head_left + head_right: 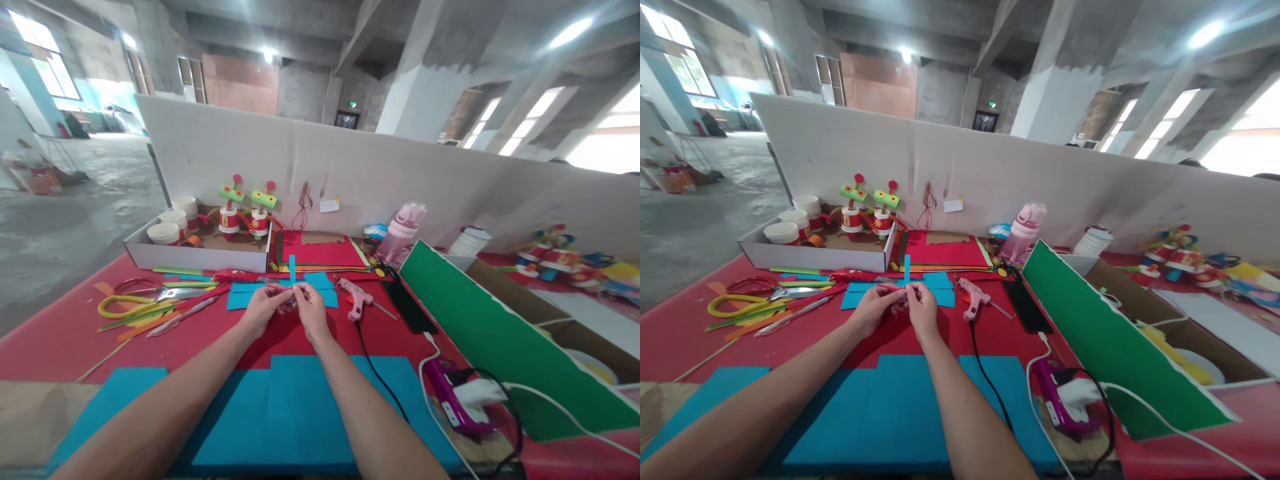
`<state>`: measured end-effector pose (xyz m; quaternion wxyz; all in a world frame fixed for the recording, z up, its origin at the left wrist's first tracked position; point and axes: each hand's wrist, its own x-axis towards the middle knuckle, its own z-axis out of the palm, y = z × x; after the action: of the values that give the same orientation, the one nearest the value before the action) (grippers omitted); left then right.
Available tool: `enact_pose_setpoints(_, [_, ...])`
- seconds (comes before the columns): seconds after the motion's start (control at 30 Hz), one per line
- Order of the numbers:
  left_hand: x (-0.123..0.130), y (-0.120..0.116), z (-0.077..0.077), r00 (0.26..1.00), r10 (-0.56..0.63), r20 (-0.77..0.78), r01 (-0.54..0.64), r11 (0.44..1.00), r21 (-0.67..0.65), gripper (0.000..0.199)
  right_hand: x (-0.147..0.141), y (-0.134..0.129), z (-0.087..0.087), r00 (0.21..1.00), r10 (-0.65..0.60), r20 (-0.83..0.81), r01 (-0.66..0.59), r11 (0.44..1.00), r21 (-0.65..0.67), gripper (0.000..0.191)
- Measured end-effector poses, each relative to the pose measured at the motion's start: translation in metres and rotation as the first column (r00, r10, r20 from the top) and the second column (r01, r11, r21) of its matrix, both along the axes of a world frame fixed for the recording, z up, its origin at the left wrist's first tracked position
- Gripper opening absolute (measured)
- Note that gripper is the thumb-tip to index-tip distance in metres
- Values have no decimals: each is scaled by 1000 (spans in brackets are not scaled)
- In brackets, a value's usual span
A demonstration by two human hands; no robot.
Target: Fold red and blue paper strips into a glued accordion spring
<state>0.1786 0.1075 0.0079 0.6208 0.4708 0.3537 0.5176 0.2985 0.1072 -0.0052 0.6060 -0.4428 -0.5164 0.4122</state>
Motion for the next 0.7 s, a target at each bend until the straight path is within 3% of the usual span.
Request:
enact_pose_setpoints(0.17, [-2, 1, -2, 999, 6, 34, -6, 1000, -24, 27, 0, 0, -1, 1000, -9, 14, 9, 1000, 9, 27])
enact_pose_setpoints(0.37, [-1, 4, -6, 996, 32, -82, -31, 999, 16, 30, -1, 5, -9, 998, -19, -54, 19, 1000, 0, 27])
enact_pose_setpoints(0.7, [0, 1, -3, 996, 51, -73, -52, 999, -3, 32, -4, -3, 1, 999, -28, -43, 28, 1000, -5, 30])
